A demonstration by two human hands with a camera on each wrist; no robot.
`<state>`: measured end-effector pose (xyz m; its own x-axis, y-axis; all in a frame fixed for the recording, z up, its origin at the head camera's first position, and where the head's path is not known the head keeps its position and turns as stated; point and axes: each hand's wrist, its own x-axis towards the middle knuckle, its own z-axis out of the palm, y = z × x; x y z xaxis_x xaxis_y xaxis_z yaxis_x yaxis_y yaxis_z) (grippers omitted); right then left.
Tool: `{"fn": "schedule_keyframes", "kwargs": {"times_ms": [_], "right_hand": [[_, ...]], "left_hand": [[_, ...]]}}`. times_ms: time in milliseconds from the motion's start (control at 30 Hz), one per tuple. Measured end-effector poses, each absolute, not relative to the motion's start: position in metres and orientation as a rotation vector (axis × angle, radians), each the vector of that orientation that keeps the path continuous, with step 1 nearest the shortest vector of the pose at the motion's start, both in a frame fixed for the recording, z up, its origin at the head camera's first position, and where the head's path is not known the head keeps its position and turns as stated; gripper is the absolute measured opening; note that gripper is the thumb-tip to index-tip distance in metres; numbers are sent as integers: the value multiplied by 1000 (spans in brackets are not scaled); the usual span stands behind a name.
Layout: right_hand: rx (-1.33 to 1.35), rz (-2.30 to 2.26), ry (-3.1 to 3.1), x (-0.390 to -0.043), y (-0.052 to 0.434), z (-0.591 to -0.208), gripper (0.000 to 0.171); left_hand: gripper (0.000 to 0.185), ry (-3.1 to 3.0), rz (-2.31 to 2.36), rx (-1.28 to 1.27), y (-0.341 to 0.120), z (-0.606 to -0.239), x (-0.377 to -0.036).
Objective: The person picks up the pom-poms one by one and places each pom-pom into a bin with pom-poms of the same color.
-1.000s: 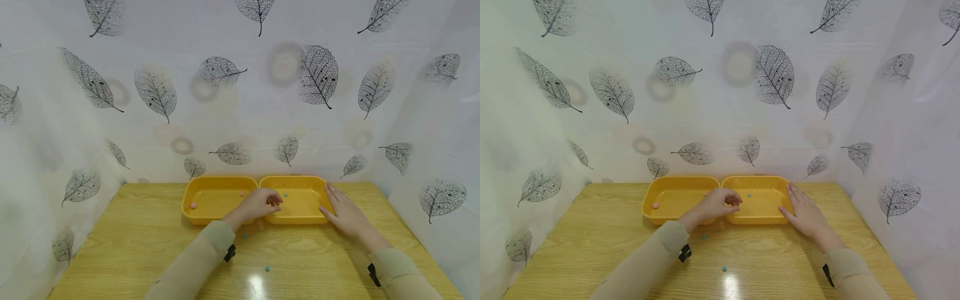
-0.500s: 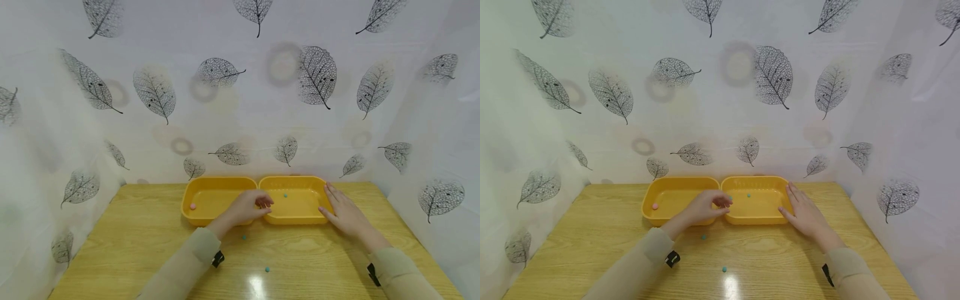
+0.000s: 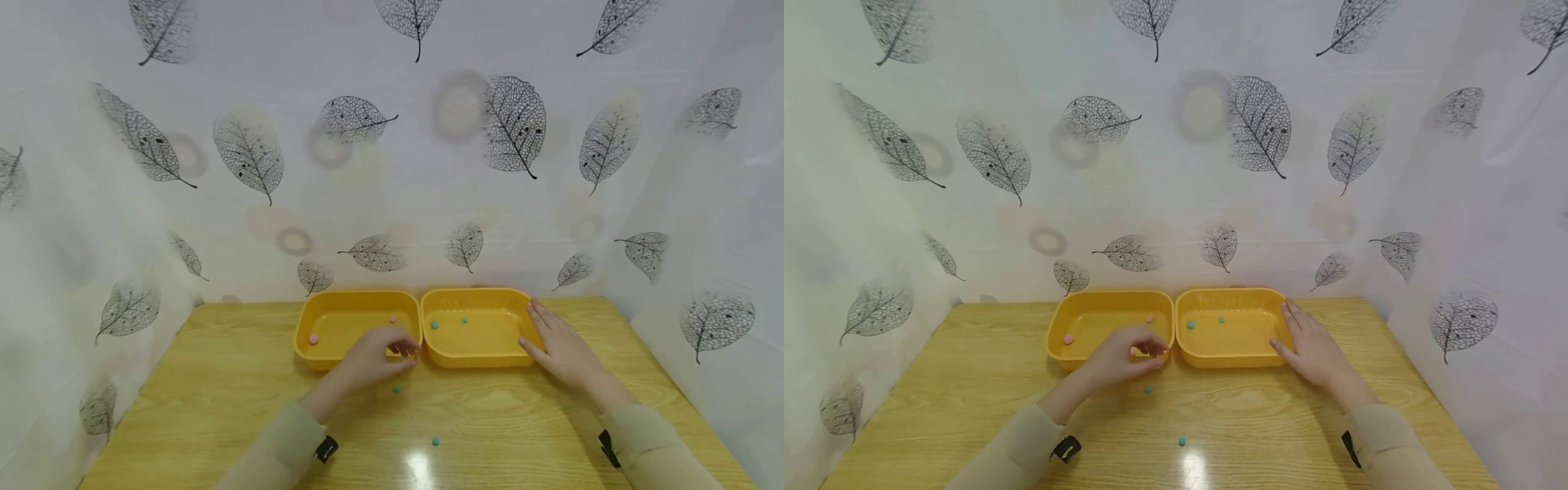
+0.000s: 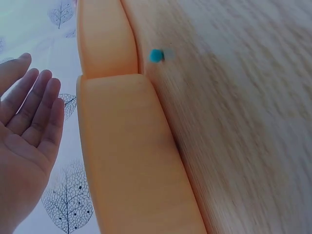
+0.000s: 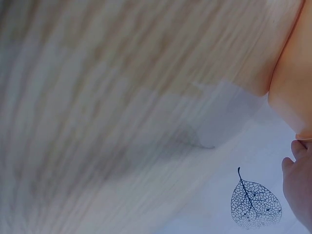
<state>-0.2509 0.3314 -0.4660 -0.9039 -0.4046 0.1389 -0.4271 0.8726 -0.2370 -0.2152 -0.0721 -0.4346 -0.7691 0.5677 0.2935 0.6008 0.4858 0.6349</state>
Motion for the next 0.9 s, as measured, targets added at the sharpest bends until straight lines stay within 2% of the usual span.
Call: {"fn": "schedule_keyframes", "kwargs": {"times_ms": [433, 900], "right_hand": [[665, 399, -2950, -251, 330, -466, 82], [664, 394, -2943, -252, 331, -468, 83]], "left_hand": [[21, -2615, -1049, -1104, -86, -452, -194], [18, -2710, -1333, -949, -90, -469, -183]]}}
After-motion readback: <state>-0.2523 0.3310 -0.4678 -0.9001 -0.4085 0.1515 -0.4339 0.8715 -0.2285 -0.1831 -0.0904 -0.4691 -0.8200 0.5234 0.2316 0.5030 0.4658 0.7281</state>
